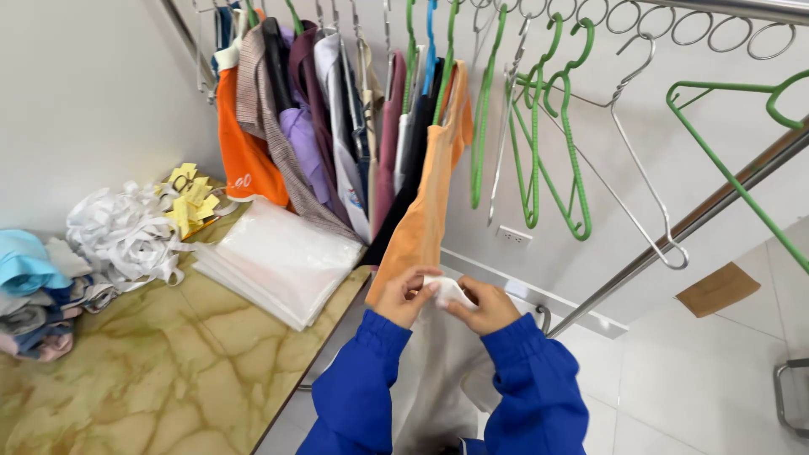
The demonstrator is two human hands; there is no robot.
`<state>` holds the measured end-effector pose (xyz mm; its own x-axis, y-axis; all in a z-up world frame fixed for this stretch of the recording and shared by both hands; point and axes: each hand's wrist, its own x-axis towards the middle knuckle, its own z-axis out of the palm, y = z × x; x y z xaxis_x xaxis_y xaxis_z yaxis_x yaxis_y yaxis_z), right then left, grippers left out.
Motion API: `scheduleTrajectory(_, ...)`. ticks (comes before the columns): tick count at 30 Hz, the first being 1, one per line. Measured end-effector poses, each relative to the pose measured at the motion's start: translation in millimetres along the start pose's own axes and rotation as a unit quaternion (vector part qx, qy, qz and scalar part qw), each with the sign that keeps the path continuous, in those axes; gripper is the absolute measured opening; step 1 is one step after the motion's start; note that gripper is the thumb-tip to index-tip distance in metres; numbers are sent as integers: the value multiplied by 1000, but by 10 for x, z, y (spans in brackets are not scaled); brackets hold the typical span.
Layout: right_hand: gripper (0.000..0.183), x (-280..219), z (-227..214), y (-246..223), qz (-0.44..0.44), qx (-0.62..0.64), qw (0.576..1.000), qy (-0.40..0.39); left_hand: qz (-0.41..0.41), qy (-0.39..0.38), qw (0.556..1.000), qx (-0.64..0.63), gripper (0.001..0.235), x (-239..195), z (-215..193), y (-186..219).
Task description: The person folds several garments, including a blue and white striped shirt, a grey hoodie, a light blue polo shirt, and a white t-shirt, on a marble-patterned table. The person also retrieves a pair of jeans from a clothing rack.
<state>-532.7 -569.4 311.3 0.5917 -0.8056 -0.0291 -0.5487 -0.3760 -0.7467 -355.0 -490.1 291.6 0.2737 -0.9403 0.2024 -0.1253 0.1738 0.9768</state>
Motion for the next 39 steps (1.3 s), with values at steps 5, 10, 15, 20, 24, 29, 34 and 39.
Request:
scheduleTrajectory(5,14,-126,755,-322,-51,139,989,-7,-13,90,994,62,22,-597,-606,-36)
scheduleTrajectory(10,7,-620,1248,-826,-79,136,985,-66,50,148,983,95,64,-1491,-1269,100)
scheduleTrajectory(15,11,-1287,1663,-1282,-216,180,941,-187,-43,2,990,136,56,-2511,-1431,-43)
scheduleTrajectory(20,22,-1648,1613,-1436,-374,142,910,-109,-38,84,961,261,42,-3312,-1723,-348)
scheduleTrajectory(24,20,-1827,1429,-1565,-422,72,903,28,-119,160,883,425,35,-4006,-2112,-746)
scheduleTrajectory(29,18,-1843,1371,-1459,-462,-8,882,96,-154,313,820,453,29,-4792,-2512,-441)
scheduleTrajectory(34,8,-1829,1314,-1480,-469,2,883,16,-107,430,830,339,27,-5139,-2541,-325)
scheduleTrajectory(39,21,-1438,1417,-869,-323,18,930,-177,-100,547,800,227,31,-5174,-2477,-253)
